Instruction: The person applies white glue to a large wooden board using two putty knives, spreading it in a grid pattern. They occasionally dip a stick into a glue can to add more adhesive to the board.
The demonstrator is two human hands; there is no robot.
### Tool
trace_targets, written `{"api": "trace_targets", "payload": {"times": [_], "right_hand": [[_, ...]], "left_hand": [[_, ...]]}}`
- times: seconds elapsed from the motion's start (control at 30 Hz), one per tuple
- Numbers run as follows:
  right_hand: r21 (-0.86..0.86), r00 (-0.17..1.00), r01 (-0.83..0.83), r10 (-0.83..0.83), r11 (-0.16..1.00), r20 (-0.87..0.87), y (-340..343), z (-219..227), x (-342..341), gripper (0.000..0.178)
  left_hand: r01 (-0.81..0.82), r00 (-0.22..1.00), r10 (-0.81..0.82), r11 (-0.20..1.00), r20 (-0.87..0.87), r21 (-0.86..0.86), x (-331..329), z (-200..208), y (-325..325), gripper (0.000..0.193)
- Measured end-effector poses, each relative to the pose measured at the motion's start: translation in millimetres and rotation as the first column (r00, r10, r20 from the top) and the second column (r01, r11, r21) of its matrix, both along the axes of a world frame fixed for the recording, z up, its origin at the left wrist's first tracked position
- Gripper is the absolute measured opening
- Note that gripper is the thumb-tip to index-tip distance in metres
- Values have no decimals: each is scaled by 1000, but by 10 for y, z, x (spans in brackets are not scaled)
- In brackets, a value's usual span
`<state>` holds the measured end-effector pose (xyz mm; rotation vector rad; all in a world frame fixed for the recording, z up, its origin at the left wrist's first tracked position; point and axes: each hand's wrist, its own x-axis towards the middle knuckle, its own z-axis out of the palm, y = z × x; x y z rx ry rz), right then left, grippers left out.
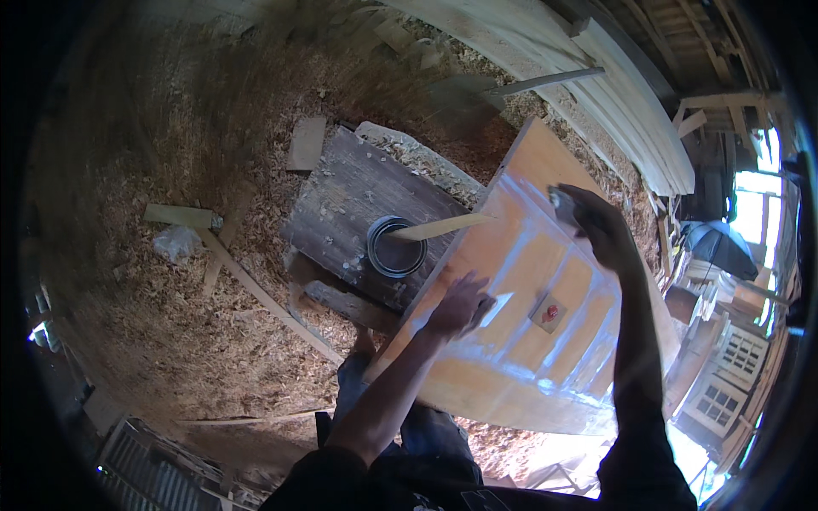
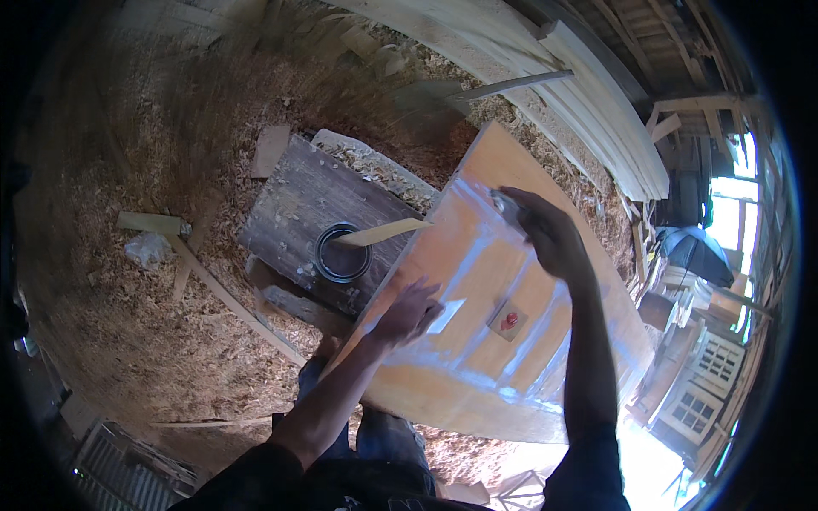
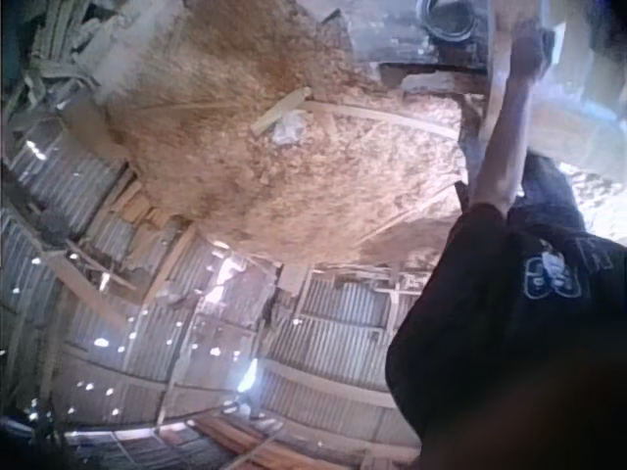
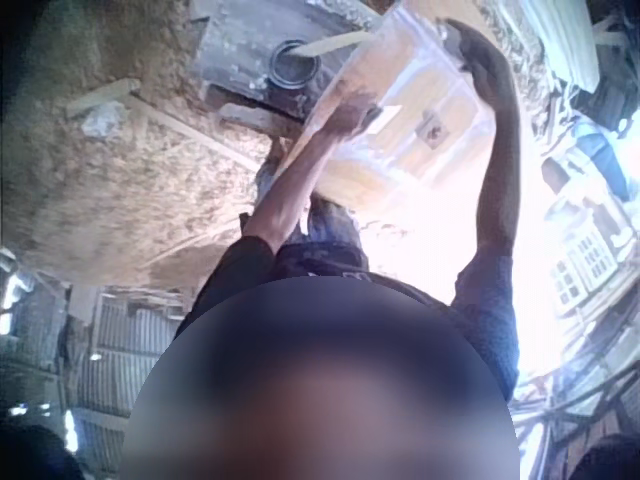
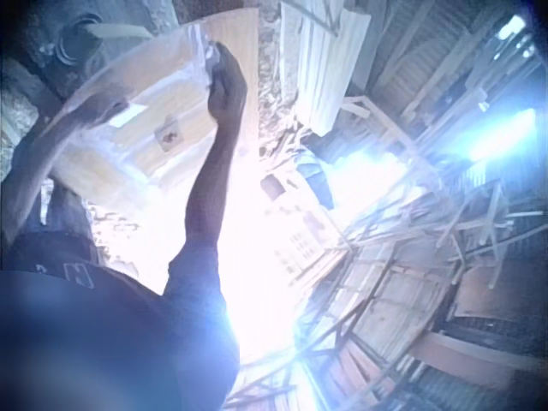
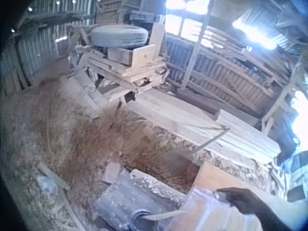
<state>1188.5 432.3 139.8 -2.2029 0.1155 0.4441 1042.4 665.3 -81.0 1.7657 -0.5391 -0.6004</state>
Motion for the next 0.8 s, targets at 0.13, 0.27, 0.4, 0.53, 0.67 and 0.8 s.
{"api": "trace_targets", "payload": {"times": [0.13, 0.27, 0.4, 0.53, 0.67, 0.8], "right_hand": [[-438, 712, -686, 661, 581, -237, -26, -587, 1027, 38], [-413, 558, -823, 691, 390, -460, 102, -971, 1712, 36], [-358, 419, -901, 709, 247, -567, 374, -1248, 2047, 33], [-300, 263, -952, 656, 59, -707, 699, -1560, 2129, 24], [-262, 179, -961, 520, -90, -835, 907, -1903, 2151, 23], [-211, 108, -967, 523, -142, -845, 900, -2170, 2098, 24]], "left_hand": [[-31, 996, 30, 999, -78, -8, 46, -209, -267, 45], [0, 1000, 1, 993, -1, 118, -87, -203, -345, 39], [-100, 993, 87, 979, 82, 177, -105, -197, -414, 37], [-111, 990, 92, 977, 107, 182, -106, -207, -450, 37], [-156, 983, 137, 975, 124, 160, -127, -218, -449, 38], [-144, 986, 129, 978, 103, 153, -109, -232, -457, 37]]}}
